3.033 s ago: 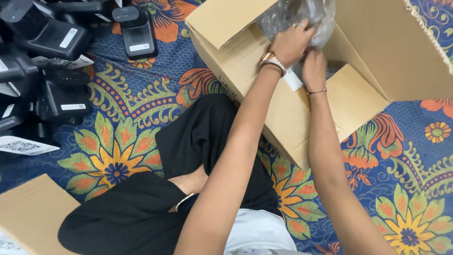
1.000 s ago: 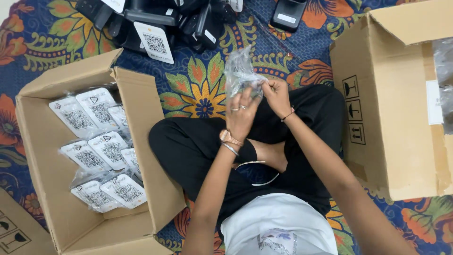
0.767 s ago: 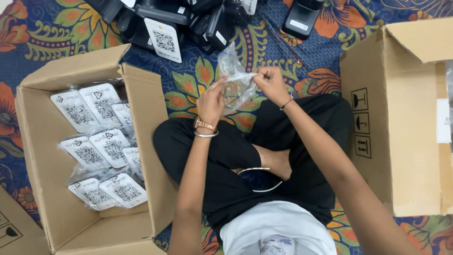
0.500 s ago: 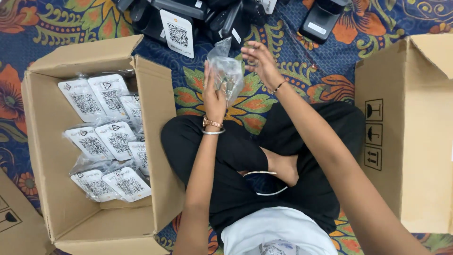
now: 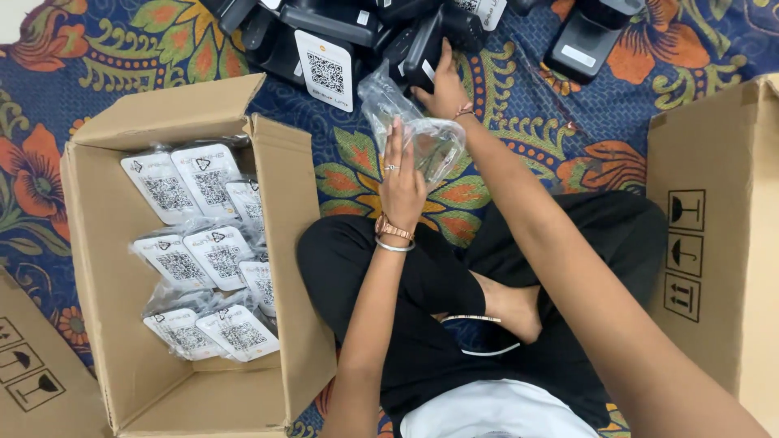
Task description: The person unpacks and sorts electronic scanner devices and packaged components from cardboard boxes while sitting on the floor.
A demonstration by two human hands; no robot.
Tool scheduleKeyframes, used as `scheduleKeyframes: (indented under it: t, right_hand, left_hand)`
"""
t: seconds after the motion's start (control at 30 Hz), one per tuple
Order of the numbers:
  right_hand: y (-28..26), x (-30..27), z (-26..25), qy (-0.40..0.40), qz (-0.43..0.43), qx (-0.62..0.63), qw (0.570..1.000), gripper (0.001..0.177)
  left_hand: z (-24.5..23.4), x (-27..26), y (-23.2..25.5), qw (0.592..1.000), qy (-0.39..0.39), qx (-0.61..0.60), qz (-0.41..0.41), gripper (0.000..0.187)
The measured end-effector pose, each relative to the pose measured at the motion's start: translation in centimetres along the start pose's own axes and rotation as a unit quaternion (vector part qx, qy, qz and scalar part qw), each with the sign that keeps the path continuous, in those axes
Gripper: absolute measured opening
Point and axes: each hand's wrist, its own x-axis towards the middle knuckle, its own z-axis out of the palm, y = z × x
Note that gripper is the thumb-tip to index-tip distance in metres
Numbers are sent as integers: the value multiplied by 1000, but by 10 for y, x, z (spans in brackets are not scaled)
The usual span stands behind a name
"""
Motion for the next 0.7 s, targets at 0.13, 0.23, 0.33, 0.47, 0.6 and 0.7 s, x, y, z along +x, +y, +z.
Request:
scheduleKeyframes:
  t: [0.13,0.23,0.33,0.47,0.6,0.7]
  right_hand:
    - [-8,-11,-34,-46,43,-112,992,105]
    - [7,-36,-66,27,35,-111,993,79]
    - [-2,-72,-117,118,125,256,951,50]
    - [-31,-146,-169,139,178,425,876,37]
    - [-67,-221,-196,175,174,551,797,39]
    - [-96,-254,-201,103,188,690,692,43]
  left_hand:
    - [3,-1,-4,1000,-8,-2,-10,56]
    - [2,2,-2,998,-16,-51,-25,56]
    - [3,2,-3,993,-34,-107,-21,63]
    - [6,0,-4,983,-98,-146,-57,76]
    - [27,-19,-27,969,-119,-216,-17,90]
    - [22,-22,-19,961,-96,-256,49,94]
